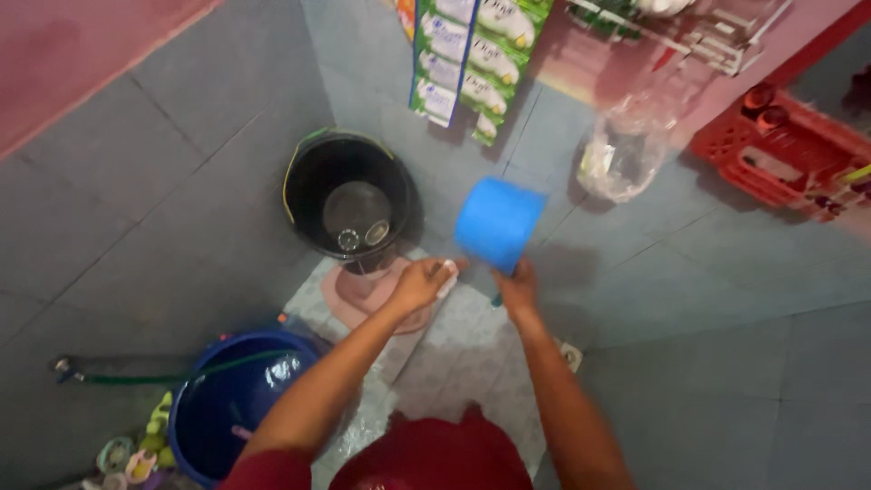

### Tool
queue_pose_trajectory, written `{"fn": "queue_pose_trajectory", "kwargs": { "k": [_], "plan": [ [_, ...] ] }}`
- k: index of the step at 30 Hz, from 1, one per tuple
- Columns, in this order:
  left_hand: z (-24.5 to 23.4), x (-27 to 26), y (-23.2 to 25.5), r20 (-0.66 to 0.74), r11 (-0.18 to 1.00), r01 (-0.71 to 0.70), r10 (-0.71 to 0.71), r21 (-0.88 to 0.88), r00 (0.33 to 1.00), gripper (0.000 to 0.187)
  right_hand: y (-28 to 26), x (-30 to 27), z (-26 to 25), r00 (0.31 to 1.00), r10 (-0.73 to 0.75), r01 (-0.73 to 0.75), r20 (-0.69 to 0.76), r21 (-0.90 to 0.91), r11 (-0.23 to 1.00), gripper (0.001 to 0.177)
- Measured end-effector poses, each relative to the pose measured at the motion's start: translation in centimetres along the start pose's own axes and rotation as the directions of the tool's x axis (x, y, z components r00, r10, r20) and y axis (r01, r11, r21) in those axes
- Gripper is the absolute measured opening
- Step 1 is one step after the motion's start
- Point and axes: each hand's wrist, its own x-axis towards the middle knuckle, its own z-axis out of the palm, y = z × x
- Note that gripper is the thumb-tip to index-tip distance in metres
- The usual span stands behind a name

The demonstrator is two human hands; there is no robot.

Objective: The person washes plastic toys, balls, and a scoop in a blue bucket filled with water using a small brush. The person rinses the items with water and dries their hands with a pink towel.

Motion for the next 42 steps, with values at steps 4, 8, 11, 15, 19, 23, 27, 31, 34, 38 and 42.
{"fn": "queue_pose_trajectory", "kwargs": {
  "k": [4, 8, 11, 15, 19, 23, 27, 31, 34, 38, 42],
  "plan": [
    [0.9, 3.0, -4.1, 0.057, 0.997, -0.039, 0.035, 0.073, 0.998, 0.028, 2.3, 0.2, 0.2, 0.997, 0.021, -0.016, 0.070, -0.065, 0.998, 0.040],
    [2.8, 5.9, -4.4, 0.078, 0.992, -0.121, 0.123, -0.028, 0.989, 0.029, 3.2, 2.4, -0.7, 0.988, 0.026, -0.011, 0.154, -0.095, 0.995, 0.039],
    [3.7, 7.5, -2.8, 0.041, 0.985, -0.164, 0.166, -0.046, 0.985, 0.036, 3.4, 4.7, -2.0, 0.980, 0.028, -0.007, 0.198, -0.108, 0.994, 0.039],
    [4.3, 9.3, -0.3, -0.024, 0.995, -0.060, 0.062, 0.075, 0.998, 0.035, 3.9, 7.7, -3.8, 0.972, 0.028, -0.004, 0.233, -0.102, 0.995, 0.039],
    [5.1, 10.5, 0.1, -0.058, 0.985, 0.151, -0.156, -0.084, 0.986, 0.026, 4.8, 9.3, -5.0, 0.964, 0.038, -0.014, 0.265, -0.094, 0.996, 0.038],
    [5.2, 11.9, -1.0, 0.038, 0.987, 0.077, -0.072, -0.138, 0.997, 0.020, 5.5, 10.5, -6.1, 0.961, 0.037, -0.011, 0.276, -0.095, 0.995, 0.038],
    [5.0, 11.3, 1.7, 0.007, 0.930, 0.128, -0.134, -0.346, 0.991, 0.017, 6.1, 11.3, -6.5, 0.965, 0.011, 0.012, 0.263, -0.088, 0.996, 0.038],
    [5.8, 10.9, 4.2, -0.065, 0.847, 0.079, -0.133, -0.525, 0.989, 0.016, 6.9, 11.9, -6.6, 0.972, -0.015, 0.036, 0.233, -0.087, 0.996, 0.038],
    [6.6, 11.3, 4.7, -0.098, 0.775, 0.027, -0.114, -0.631, 0.989, 0.015, 7.6, 12.3, -6.5, 0.974, -0.034, 0.056, 0.223, -0.093, 0.994, 0.037],
    [7.6, 13.3, 3.7, -0.147, 0.673, -0.153, 0.065, -0.724, 0.987, 0.012, 9.0, 12.9, -6.6, 0.967, -0.092, 0.127, 0.236, -0.136, 0.982, 0.037],
    [7.4, 14.2, 6.1, -0.183, 0.771, -0.141, 0.033, -0.621, 0.983, 0.016, 9.7, 14.1, -7.0, 0.909, -0.281, 0.379, 0.309, -0.327, 0.866, 0.037]
  ]
}}
